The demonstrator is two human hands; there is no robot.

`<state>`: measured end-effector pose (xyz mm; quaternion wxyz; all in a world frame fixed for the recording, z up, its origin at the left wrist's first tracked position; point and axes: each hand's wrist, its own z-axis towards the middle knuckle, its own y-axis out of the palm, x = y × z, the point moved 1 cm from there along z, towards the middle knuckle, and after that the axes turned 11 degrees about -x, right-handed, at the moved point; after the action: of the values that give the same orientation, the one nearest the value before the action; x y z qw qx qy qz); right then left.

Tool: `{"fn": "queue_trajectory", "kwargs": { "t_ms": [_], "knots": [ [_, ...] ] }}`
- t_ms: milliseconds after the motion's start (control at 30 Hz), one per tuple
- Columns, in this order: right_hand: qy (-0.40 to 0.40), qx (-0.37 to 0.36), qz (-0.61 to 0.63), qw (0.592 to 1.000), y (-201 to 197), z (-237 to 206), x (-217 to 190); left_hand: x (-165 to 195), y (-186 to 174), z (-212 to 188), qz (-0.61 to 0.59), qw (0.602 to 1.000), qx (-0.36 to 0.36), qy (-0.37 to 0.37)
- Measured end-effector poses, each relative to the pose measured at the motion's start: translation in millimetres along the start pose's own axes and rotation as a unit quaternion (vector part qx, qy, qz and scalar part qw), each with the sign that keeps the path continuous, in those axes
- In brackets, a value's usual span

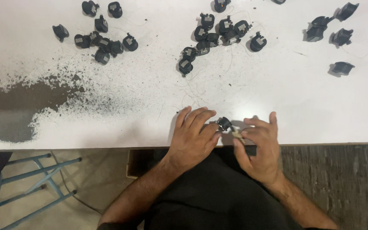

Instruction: The person sits at a white workbench and assembles small black plastic components one at a time, fitting parts together by hand and using a small handheld tool to press or tighten each assembly. Finished assemblies are set aside on the bench while more parts are picked from piles.

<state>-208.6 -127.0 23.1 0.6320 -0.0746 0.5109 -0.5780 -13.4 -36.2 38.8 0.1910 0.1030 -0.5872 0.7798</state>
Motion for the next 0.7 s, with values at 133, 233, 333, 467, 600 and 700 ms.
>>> {"fn": "queue_trajectory", "kwargs": {
  "t_ms": [133,233,333,467,600,700],
  "knots": [
    [0.010,-0.027,-0.028,0.999,10,-1,-5,1,3,-2,-0.003,0.999,0.042,0.004],
    [0.015,-0.033,-0.039,0.999,10,5,-8,4,4,-4,-0.009,0.998,0.054,-0.004],
    [0.023,-0.032,-0.034,0.999,9,9,-10,5,4,-4,-0.005,0.998,0.069,0.004],
    [0.022,-0.030,-0.027,0.999,12,10,-10,3,3,-3,0.019,0.999,0.035,0.016],
    [0.014,-0.032,-0.023,0.999,13,11,-9,5,2,-3,0.047,0.997,0.032,0.047],
    [0.012,-0.030,-0.009,0.999,12,11,-11,6,4,-1,0.017,0.998,0.058,0.027]
  ]
}}
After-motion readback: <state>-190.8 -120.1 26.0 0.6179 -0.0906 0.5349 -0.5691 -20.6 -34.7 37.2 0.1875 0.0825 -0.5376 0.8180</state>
